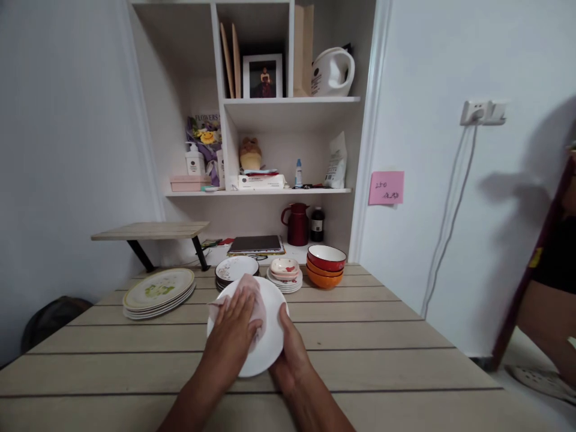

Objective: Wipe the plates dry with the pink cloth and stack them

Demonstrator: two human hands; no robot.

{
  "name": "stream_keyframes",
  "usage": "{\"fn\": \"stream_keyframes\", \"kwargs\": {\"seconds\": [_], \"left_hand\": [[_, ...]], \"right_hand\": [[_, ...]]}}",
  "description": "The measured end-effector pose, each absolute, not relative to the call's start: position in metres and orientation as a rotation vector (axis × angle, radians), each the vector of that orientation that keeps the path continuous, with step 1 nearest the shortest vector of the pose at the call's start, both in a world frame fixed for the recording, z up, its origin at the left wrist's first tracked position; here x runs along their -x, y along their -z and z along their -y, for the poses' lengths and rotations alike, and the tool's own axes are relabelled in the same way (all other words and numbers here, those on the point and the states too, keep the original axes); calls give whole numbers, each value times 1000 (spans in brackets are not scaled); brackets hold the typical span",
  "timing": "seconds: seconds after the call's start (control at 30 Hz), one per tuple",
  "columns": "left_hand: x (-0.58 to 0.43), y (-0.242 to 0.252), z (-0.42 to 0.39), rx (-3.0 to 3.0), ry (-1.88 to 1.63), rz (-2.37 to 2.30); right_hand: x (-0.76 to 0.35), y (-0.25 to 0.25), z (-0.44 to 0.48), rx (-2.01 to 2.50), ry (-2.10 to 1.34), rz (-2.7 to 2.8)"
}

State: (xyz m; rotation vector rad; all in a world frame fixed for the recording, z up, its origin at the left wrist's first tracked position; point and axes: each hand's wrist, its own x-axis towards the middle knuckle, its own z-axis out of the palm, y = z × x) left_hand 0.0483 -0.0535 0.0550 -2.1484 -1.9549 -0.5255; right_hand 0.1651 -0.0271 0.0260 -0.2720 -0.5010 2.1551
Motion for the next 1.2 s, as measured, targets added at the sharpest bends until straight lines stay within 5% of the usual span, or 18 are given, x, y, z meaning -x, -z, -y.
{"fn": "stream_keyframes", "kwargs": {"seconds": [0.3, 0.73, 1.2], "left_hand": [[-54, -35, 73, 2468, 558, 1785], [-12, -36, 60, 2024, 470, 1996], [-55, -14, 75, 2567, 633, 1829]], "right_hand": [[-173, -24, 21, 352, -2205, 377], [-159, -17, 24, 391, -2187, 577], [-174, -17, 17, 503, -2214, 398]]}}
